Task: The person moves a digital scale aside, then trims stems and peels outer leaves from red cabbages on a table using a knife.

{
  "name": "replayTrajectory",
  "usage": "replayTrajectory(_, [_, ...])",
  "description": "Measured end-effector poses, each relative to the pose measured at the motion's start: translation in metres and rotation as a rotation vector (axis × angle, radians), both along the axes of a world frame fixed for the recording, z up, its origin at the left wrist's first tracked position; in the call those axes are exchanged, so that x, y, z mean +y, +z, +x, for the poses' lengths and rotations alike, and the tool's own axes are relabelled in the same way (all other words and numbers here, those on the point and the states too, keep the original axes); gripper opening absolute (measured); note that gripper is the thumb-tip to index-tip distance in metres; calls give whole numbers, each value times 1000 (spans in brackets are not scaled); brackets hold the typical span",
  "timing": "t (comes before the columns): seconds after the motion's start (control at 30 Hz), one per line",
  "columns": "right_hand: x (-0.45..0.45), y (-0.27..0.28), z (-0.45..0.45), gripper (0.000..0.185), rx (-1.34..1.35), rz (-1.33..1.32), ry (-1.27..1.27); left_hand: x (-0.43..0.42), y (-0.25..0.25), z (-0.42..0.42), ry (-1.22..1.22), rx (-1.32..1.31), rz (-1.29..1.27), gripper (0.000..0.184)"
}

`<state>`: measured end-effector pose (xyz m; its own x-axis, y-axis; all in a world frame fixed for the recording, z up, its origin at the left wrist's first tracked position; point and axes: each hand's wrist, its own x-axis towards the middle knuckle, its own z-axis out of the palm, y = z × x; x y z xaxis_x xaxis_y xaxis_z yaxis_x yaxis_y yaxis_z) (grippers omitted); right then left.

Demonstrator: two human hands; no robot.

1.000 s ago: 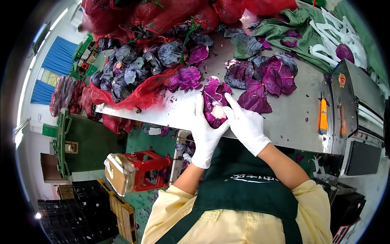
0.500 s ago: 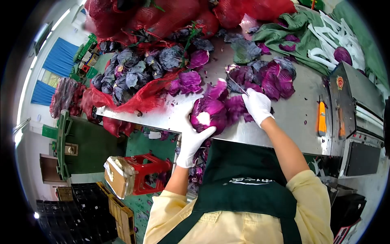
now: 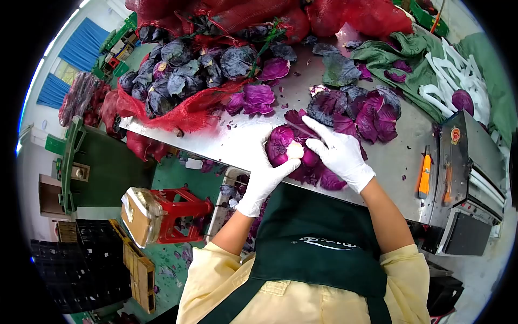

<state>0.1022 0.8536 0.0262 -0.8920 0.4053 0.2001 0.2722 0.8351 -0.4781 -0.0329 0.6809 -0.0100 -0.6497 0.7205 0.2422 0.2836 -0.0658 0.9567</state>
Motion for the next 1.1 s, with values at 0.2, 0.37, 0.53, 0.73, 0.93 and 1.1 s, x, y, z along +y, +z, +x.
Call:
replayTrajectory(0.2, [-7,12,7,56,64,160,32,8,18,3,-91,-138,6,96])
replayTrajectory(0.37, [15,-4,-1,44,340,-22,-72,5,26,2,-84,250,-119,100])
replayTrajectory(0.53, [-3,15,10,46,70,150,-6,10,11,1,-70,65,-50,100])
replayTrajectory(0.73, [10,0,3,43,163,-4,-49,11,19,2,-51,188,-133,99])
replayTrajectory(0.93, [15,0,-4,53,139,-242,-77,13,7,-2,-79,90,-71,100])
replayTrajectory(1.1, [10,35,-6,48,-57,-280,-77,13,8,-4,-81,92,-86,101])
